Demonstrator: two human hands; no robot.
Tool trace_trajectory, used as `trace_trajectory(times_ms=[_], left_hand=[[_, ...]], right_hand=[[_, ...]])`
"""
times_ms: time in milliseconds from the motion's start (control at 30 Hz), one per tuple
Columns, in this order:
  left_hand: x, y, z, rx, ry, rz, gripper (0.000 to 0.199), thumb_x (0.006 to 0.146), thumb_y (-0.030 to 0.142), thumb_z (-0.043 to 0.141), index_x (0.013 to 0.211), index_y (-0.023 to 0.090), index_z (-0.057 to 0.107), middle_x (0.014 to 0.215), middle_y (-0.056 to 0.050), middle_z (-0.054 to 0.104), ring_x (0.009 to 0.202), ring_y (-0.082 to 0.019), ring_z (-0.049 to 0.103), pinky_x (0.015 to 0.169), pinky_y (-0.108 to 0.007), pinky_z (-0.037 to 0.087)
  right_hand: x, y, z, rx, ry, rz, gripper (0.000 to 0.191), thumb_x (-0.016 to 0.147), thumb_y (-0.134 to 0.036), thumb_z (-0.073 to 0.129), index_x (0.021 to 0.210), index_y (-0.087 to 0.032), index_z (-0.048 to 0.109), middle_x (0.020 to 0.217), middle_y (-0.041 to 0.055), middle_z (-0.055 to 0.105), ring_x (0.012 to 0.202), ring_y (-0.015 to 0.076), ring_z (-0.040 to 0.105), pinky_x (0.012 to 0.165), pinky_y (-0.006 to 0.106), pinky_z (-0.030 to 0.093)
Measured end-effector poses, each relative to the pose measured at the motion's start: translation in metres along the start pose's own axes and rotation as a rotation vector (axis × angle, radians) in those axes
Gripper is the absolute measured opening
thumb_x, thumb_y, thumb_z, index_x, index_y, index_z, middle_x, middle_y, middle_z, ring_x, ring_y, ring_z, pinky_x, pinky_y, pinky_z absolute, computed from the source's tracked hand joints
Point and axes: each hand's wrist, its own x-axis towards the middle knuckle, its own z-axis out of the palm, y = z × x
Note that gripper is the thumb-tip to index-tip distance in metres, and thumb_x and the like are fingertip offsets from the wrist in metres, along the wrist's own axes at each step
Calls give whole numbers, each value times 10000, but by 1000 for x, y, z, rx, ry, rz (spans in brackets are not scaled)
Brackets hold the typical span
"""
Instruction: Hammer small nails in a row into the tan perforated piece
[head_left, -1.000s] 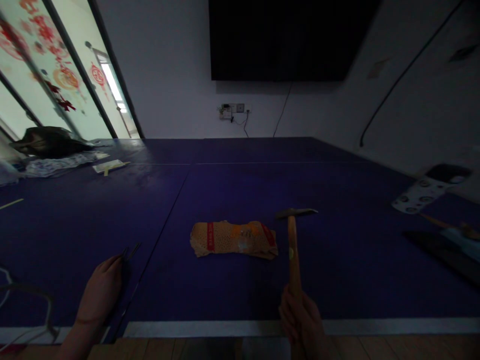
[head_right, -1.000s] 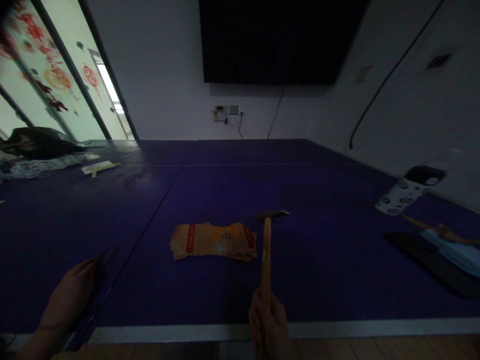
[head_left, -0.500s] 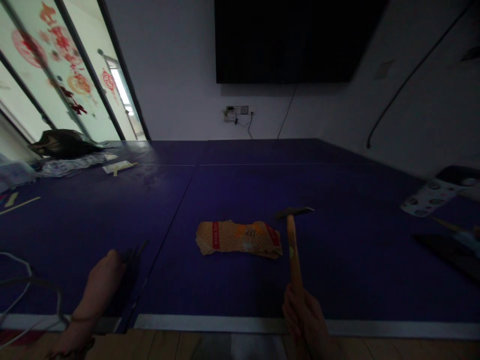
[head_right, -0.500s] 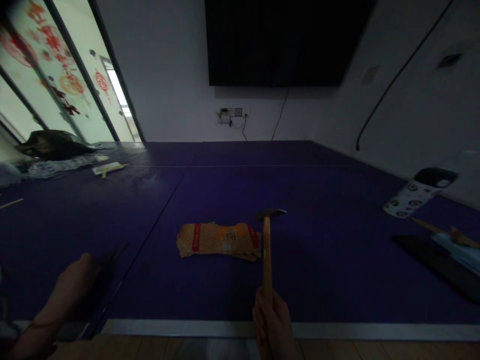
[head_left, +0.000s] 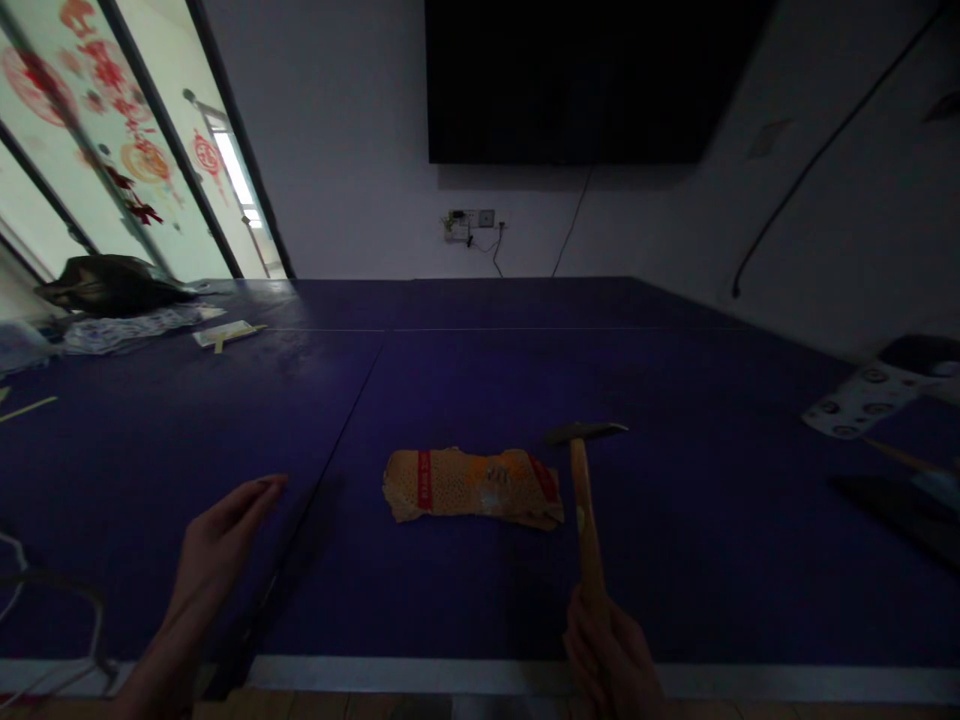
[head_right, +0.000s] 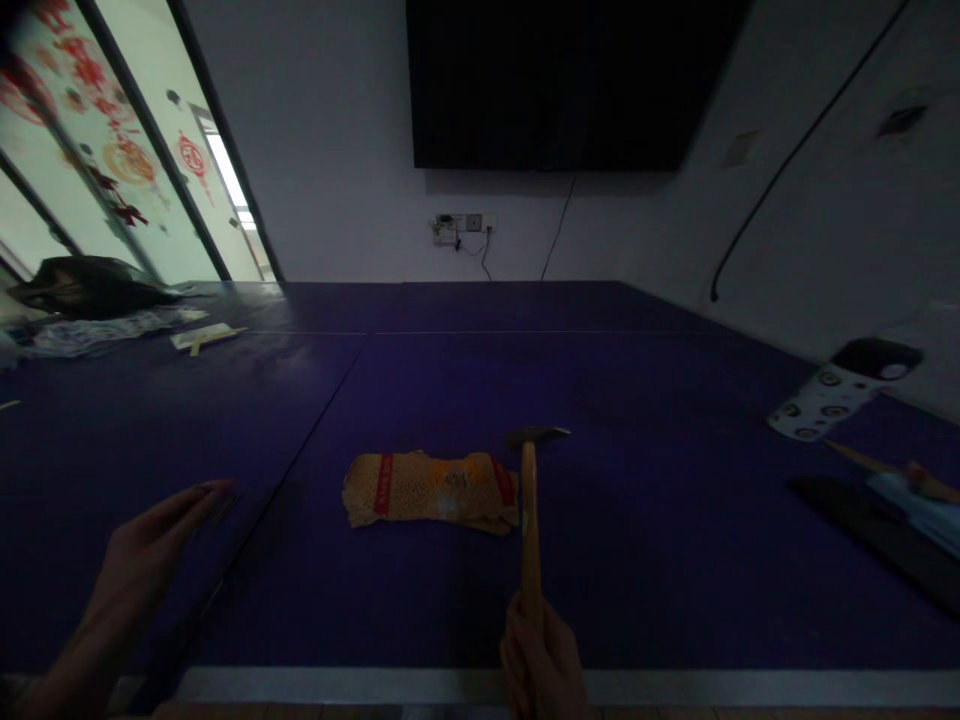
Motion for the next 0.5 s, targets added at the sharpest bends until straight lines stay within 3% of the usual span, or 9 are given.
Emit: trace_trajectory(times_ms=[67,200,333,433,500], left_hand=[[1,33,21,-285,-92,-92,326,719,436,487,790,152,629,825,-54,688,798,-221,629,727,-321,501],[8,83,74,-540,-312,-46,231,674,353,559,684,138,644,732,-54,686,711,-188,625,685,-277,488],[16,111,134,-508,-484,111,138,680,268,576,633,152,634,658,-19,660,660,-153,600,631,-236,457],[17,121,168,-399,-519,195,59,681,180,575,660,156,624,640,-1,636,637,-136,579,604,-220,433],[14,123,182,-315,-503,230,62,698,159,560,683,154,620,649,-4,627,637,-138,572,602,-226,423]], right_hand=[[-3,1,2,28,56,-11,463,470,-459,772,758,-189,529,431,-91,441,287,37,355,248,134,287],[-9,0,8,58,74,-45,456,507,-451,760,795,-181,532,452,-96,446,295,22,347,253,109,250],[-14,-3,10,29,81,-54,435,519,-434,759,801,-188,538,467,-86,464,314,44,396,271,131,288],[-16,-4,12,27,100,-58,436,509,-437,762,801,-196,545,490,-71,498,359,69,457,308,148,344],[-16,-4,13,50,142,-63,469,478,-442,775,814,-207,546,512,-67,521,393,73,481,347,151,380]])
